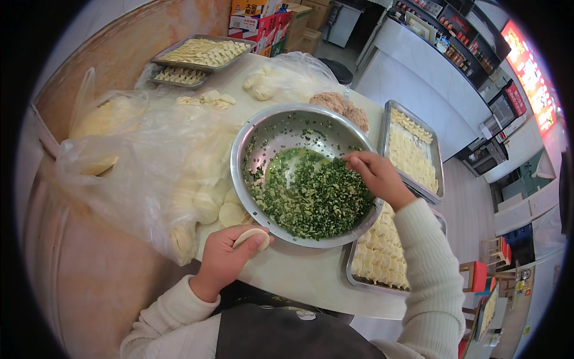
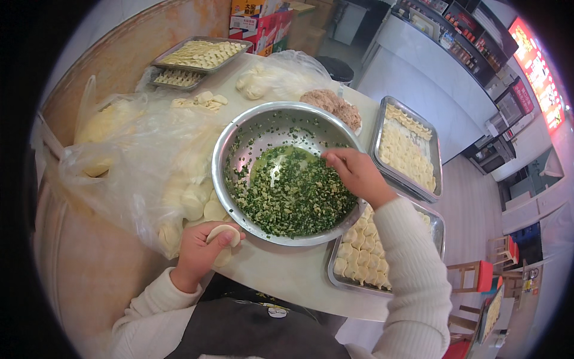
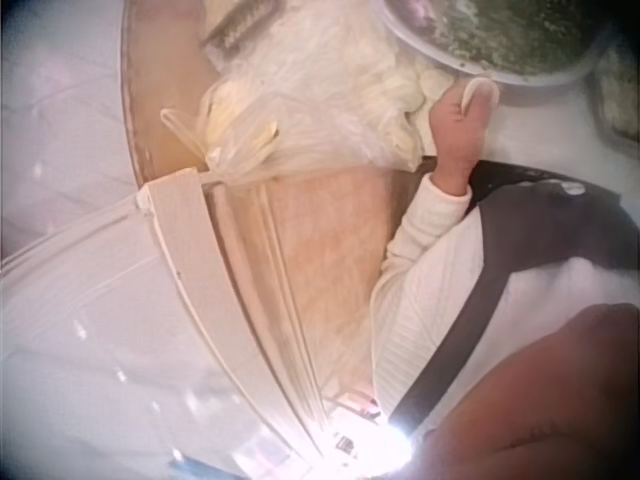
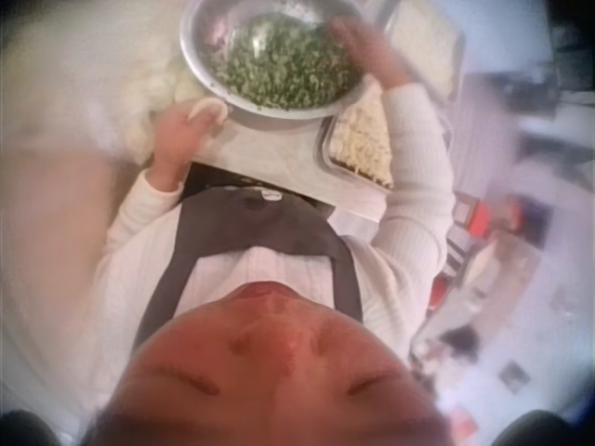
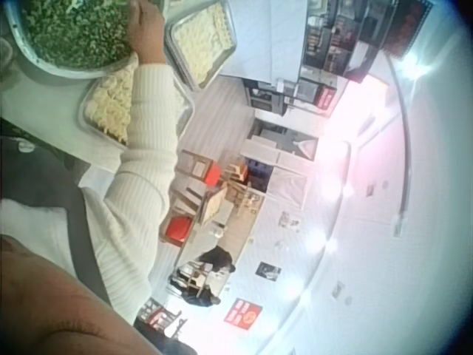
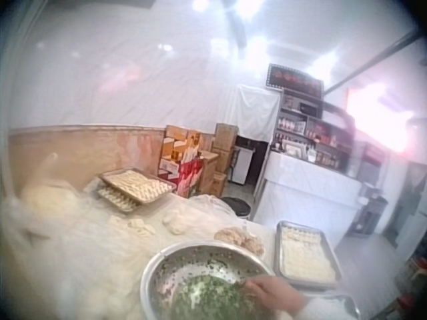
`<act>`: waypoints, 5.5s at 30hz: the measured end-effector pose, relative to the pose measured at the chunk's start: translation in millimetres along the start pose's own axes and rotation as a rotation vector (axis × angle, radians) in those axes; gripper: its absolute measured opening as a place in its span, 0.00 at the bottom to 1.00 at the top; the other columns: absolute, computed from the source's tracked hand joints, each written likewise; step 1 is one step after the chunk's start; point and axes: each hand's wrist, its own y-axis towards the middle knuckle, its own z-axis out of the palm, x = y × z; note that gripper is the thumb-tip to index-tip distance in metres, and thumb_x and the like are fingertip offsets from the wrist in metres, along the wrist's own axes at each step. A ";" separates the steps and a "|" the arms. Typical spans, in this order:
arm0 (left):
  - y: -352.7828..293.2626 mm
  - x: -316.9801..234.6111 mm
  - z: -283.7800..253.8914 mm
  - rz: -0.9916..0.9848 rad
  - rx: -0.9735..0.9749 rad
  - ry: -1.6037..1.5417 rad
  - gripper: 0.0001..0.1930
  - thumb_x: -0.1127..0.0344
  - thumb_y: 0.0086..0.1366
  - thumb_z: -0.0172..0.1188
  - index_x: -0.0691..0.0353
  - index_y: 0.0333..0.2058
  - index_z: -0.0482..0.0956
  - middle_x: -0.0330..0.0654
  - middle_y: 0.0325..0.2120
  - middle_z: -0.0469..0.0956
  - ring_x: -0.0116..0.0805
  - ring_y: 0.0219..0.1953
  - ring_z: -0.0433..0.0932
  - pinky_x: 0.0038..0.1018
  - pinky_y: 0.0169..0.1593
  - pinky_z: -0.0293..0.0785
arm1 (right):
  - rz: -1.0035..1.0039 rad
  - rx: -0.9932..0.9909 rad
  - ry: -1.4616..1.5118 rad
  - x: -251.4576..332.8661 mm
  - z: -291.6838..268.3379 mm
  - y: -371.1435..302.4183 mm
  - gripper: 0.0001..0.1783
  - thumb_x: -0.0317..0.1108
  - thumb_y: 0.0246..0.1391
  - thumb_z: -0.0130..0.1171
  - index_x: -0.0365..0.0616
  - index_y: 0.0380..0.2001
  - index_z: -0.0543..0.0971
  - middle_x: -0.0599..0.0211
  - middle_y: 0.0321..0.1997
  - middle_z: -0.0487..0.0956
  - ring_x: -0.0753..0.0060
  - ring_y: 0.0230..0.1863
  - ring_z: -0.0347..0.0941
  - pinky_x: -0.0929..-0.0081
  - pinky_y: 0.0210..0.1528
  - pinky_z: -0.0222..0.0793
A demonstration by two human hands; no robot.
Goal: The person repeatedly scoops chopped green filling onto round dough wrappers, folds and pleats each dumpling, and places them in neat rows on metal trays. The process continues with consistent hand motions and placement of finished dumplings.
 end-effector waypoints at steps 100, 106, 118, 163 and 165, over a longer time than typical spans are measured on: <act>10.9 -52.7 84.1 -0.112 0.285 -0.592 0.14 0.66 0.74 0.43 0.66 0.52 0.70 0.45 0.48 0.74 0.33 0.50 0.75 0.32 0.56 0.74 | -0.318 -0.685 0.049 112.5 80.5 -111.9 0.11 0.24 0.46 0.66 0.45 0.35 0.78 0.64 0.33 0.72 0.65 0.38 0.67 0.70 0.41 0.64; -4.6 -54.8 94.7 0.286 0.247 -0.348 0.10 0.70 0.71 0.49 0.66 0.48 0.69 0.46 0.47 0.73 0.30 0.52 0.72 0.30 0.56 0.71 | -0.211 -0.675 0.504 122.4 89.0 -126.6 0.15 0.20 0.53 0.60 0.39 0.45 0.75 0.59 0.46 0.77 0.63 0.50 0.71 0.70 0.53 0.67; 24.1 -43.3 90.1 0.784 0.186 0.335 0.11 0.61 0.66 0.56 0.60 0.39 0.81 0.44 0.49 0.74 0.50 0.60 0.62 0.42 0.61 0.57 | -0.191 -0.529 1.033 134.9 86.4 -138.3 0.18 0.27 0.62 0.54 0.31 0.53 0.69 0.53 0.45 0.80 0.69 0.47 0.77 0.75 0.51 0.72; 11.6 -40.5 102.5 0.545 0.316 -0.150 0.29 0.45 0.68 0.39 0.66 0.42 0.79 0.50 0.52 0.73 0.52 0.63 0.56 0.44 0.67 0.45 | -0.391 -0.319 0.642 132.6 89.8 -121.7 0.23 0.45 0.64 0.42 0.38 0.50 0.72 0.42 0.56 0.68 0.44 0.62 0.60 0.49 0.66 0.50; 19.4 -37.1 93.6 0.618 0.394 -0.064 0.34 0.36 0.66 0.36 0.63 0.44 0.78 0.51 0.53 0.71 0.54 0.63 0.56 0.48 0.67 0.43 | -0.376 -0.224 0.783 128.2 90.1 -126.8 0.25 0.47 0.63 0.46 0.38 0.54 0.67 0.52 0.55 0.68 0.56 0.59 0.62 0.56 0.64 0.54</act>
